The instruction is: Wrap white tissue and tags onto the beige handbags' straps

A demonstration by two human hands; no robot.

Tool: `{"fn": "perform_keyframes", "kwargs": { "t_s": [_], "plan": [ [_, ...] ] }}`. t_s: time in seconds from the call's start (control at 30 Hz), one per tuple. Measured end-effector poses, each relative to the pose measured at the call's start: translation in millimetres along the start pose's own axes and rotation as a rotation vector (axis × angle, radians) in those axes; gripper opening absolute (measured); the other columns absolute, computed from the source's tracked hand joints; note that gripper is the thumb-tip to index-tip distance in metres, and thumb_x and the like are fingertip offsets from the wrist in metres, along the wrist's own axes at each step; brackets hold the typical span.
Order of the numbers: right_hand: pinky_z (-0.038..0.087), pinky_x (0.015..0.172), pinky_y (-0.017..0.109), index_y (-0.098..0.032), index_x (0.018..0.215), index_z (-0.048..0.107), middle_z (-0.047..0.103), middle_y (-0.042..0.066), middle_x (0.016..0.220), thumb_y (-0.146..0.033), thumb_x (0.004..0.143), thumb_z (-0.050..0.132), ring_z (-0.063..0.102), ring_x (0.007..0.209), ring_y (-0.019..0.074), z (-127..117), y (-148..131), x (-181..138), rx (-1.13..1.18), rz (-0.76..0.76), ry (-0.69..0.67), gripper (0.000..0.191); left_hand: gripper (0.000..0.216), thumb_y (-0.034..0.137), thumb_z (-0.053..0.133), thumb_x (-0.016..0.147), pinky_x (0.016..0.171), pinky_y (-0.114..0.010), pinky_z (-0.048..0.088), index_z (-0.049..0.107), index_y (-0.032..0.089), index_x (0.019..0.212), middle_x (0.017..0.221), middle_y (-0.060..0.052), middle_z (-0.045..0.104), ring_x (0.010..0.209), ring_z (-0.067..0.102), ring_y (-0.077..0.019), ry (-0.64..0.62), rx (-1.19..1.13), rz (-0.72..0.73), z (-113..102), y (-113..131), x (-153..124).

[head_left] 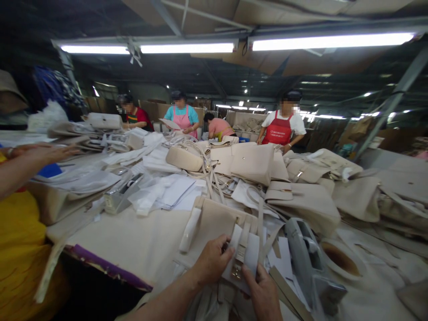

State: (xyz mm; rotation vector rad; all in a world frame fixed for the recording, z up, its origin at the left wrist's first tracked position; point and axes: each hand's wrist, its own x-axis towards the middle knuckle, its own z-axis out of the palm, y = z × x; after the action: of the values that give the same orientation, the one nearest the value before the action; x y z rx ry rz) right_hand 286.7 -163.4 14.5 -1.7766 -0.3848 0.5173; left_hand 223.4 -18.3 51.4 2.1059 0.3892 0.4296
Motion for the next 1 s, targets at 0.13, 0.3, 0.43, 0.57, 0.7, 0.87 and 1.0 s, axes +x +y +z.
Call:
{"fn": "perform_keyframes", "kwargs": {
  "t_s": [0.13,0.3,0.43,0.57,0.7,0.87,1.0],
  "plan": [
    [0.044,0.048,0.025,-0.019,0.087,0.062,0.066,0.002,0.067,-0.05,0.075,0.05,0.058,0.058,0.0183,1,2,5,-0.042,-0.062,0.049,0.035,0.019,0.027,0.048,0.078,0.062,-0.022,0.036,0.062,0.016,0.083,0.067,0.0,0.06,0.064,0.052,-0.0137,0.027,0.009,-0.01,5,1,5],
    [0.043,0.045,0.024,-0.019,0.086,0.062,0.065,0.001,0.065,-0.051,0.074,0.05,0.057,0.055,0.0177,3,4,3,-0.012,-0.074,0.05,0.036,0.015,0.028,0.053,0.075,0.059,-0.02,0.036,0.062,0.016,0.076,0.064,0.002,0.059,0.062,0.051,-0.0124,0.008,-0.031,-0.019,8,1,0],
    [0.044,0.045,0.025,-0.019,0.089,0.059,0.062,0.0,0.064,-0.048,0.077,0.046,0.056,0.055,0.0175,1,3,-1,-0.028,-0.034,0.009,0.035,0.025,0.038,0.053,0.077,0.06,-0.02,0.037,0.063,0.015,0.075,0.065,0.002,0.059,0.064,0.051,-0.0124,-0.028,-0.173,-0.03,6,3,-2],
    [0.046,0.051,0.026,-0.019,0.09,0.058,0.064,0.002,0.072,-0.049,0.078,0.043,0.058,0.064,0.0195,-1,4,1,-0.098,-0.068,0.029,0.036,0.037,0.047,0.045,0.077,0.047,-0.022,0.036,0.055,0.014,0.064,0.054,0.003,0.05,0.049,0.046,-0.0108,-0.075,-0.437,-0.258,10,1,8],
    [0.047,0.056,0.028,-0.019,0.089,0.058,0.065,0.003,0.074,-0.049,0.079,0.042,0.06,0.07,0.0214,0,7,4,-0.117,-0.095,0.031,0.035,0.026,0.039,0.057,0.068,0.044,-0.022,0.037,0.057,0.014,0.076,0.055,0.003,0.051,0.046,0.046,-0.0108,-0.083,-0.483,-0.329,19,-2,16],
    [0.046,0.059,0.028,-0.02,0.088,0.059,0.066,0.003,0.073,-0.046,0.079,0.043,0.061,0.069,0.021,0,6,3,-0.12,-0.097,0.035,0.032,0.023,0.031,0.063,0.064,0.059,-0.023,0.043,0.06,0.014,0.079,0.068,-0.001,0.061,0.066,0.055,-0.015,0.014,-0.27,-0.232,25,0,17],
    [0.044,0.064,0.027,-0.022,0.088,0.059,0.067,0.003,0.077,-0.044,0.082,0.042,0.061,0.072,0.0204,1,1,1,-0.188,-0.181,0.052,0.029,0.038,0.03,0.06,0.068,0.066,-0.025,0.045,0.059,0.014,0.102,0.082,-0.005,0.066,0.074,0.059,-0.0175,-0.003,-0.21,-0.219,29,-1,18]
  ]
}}
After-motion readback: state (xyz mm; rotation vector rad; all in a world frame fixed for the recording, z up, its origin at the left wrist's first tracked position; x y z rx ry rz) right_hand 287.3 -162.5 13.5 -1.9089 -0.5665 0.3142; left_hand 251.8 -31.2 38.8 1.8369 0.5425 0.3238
